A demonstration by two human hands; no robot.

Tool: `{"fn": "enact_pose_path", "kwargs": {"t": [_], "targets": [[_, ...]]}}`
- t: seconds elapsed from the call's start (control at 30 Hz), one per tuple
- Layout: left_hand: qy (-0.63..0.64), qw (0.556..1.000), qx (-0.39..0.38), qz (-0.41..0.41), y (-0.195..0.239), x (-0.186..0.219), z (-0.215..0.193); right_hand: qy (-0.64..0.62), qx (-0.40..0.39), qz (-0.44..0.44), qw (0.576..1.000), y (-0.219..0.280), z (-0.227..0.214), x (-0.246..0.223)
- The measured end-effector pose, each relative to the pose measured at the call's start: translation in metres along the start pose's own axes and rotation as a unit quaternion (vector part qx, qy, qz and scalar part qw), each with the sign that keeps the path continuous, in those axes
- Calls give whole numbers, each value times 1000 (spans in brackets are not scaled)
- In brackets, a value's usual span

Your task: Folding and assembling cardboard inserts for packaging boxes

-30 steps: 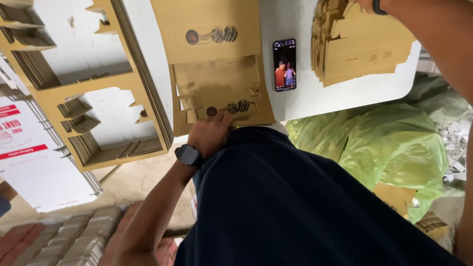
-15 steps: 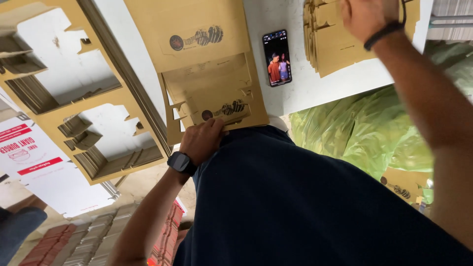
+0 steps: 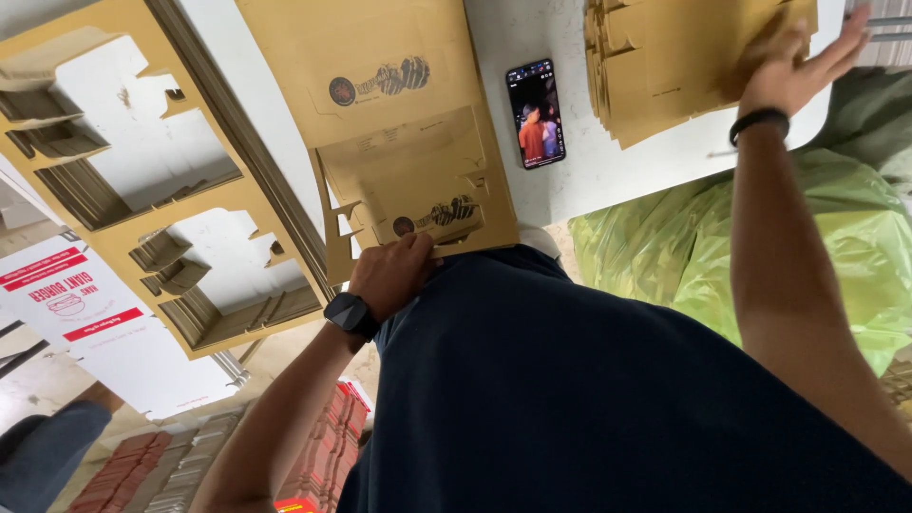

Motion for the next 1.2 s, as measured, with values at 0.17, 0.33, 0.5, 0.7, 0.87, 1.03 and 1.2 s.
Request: {"fn": "enact_pose_path", "kwargs": {"t": [0.17,0.33,0.5,0.7,0.87,1.03,1.2], "targets": [[11,999,-28,-30,-1,2,-3,253,-102,151,950,-55,6,-6],[7,999,-17,-29,0,2,4,263,-53,-41,962,-29,17,-20],[28,998,-32,-39,-1,4,-2,231,-19,-100,968,-12,15,-35],[45,994,-75,-61,-1,9,-9,429,-18,155,889,-22,-5,11],[45,997,-15,-55,2,8,0,-91,296,335,890,58,3,23],[60,994,-52,-70,3,9,-1,-290,37,572,766,69,40,-122],[68,994,-65,-60,2,4,2,-191,76,610,765,36,58,-138]]}}
Point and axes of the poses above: each hand's wrist, its own y-axis away from the middle knuckle, its own z-axis out of the palm, x = y × z, the point moved 1 cm from there along -y, towards the middle knuckle, and after that the axes turned 7 degrees about -x, right-handed, at the moved point
